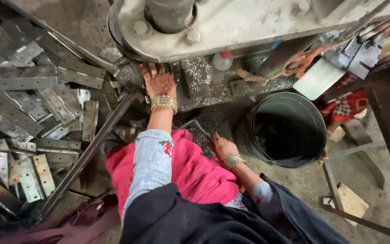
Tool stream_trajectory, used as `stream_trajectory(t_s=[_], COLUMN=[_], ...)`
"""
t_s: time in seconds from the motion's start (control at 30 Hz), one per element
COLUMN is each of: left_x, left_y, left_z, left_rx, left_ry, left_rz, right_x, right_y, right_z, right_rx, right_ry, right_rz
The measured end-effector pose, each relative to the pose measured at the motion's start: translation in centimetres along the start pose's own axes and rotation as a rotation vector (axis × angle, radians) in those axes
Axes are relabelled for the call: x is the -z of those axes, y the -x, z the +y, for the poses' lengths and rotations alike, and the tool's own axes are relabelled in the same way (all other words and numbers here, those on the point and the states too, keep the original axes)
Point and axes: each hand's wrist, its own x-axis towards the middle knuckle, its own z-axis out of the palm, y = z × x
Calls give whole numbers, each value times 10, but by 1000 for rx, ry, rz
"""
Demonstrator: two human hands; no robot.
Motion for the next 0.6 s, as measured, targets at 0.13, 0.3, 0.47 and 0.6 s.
stream_trajectory(t_s=[0.13,0.3,0.47,0.6], left_x=[-9,-11,-22,-11], left_y=[-2,-11,-11,-3], left_z=[-4,1,-3,-7], left_rx=[28,37,29,-12], left_ry=[4,28,55,77], left_rz=[16,-49,17,-18], right_x=[-3,-26,-23,45], right_y=[-3,-16,-18,8], right_z=[2,25,14,-26], right_rx=[-84,-30,-131,-31], right_ry=[64,-147,-95,11], right_rz=[-45,-50,-194,50])
